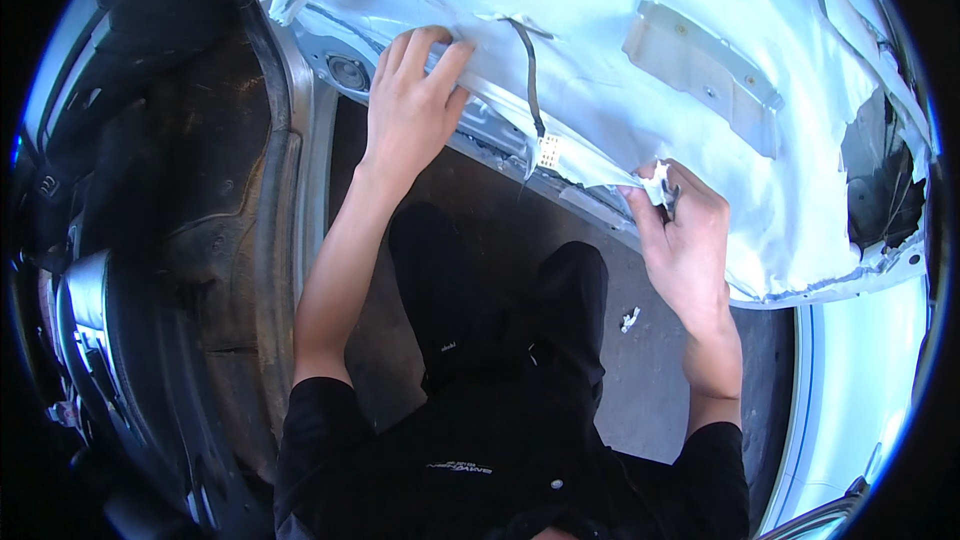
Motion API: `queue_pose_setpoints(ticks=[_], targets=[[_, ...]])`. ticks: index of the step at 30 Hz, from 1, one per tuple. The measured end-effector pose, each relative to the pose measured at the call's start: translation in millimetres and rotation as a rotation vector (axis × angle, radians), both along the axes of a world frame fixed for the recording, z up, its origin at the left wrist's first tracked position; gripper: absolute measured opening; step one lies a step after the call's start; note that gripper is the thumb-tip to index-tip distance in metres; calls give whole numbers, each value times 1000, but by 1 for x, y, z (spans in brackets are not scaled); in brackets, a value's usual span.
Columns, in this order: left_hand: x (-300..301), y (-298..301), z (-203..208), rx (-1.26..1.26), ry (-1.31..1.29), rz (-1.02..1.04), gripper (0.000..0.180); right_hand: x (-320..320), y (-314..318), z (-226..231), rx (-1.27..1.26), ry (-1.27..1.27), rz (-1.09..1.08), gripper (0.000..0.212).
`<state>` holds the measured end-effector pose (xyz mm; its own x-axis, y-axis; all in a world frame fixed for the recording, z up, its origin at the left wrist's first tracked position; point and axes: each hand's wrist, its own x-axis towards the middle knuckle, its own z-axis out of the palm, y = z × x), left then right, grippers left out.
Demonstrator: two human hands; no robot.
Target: The person removes the interior door panel of a car. They use a pry tool to release clips and fasteners, detach the panel, and peel away the moisture barrier to expose the door's internal structure.
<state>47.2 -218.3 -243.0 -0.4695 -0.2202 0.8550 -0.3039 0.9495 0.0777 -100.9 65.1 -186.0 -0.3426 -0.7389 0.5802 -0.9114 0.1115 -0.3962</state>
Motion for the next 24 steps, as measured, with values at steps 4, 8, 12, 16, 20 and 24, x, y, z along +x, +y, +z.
queue_pose_setpoints(ticks=[4, 8, 12, 16, 20, 24], targets=[[1, -11, 12, -161, 187, -93, 34, -7, -6, -10, 9, -2, 19, 15], [40, 33, 31, -191, 278, -73, 33, -10, -9, -29, 121, 15, -61, 21], [50, 59, 65, -378, 416, -160, 25, -3, 23, -20, -11, 254, -34, 23], [36, 60, 101, -543, 426, -161, 21, -22, 67, 23, -85, 378, -166, 20], [8, 52, 142, -616, 441, -188, 16, -36, 95, 51, -215, 322, -348, 19], [-17, 55, 180, -574, 418, -340, 14, -42, 113, 64, -147, 300, -340, 24]])
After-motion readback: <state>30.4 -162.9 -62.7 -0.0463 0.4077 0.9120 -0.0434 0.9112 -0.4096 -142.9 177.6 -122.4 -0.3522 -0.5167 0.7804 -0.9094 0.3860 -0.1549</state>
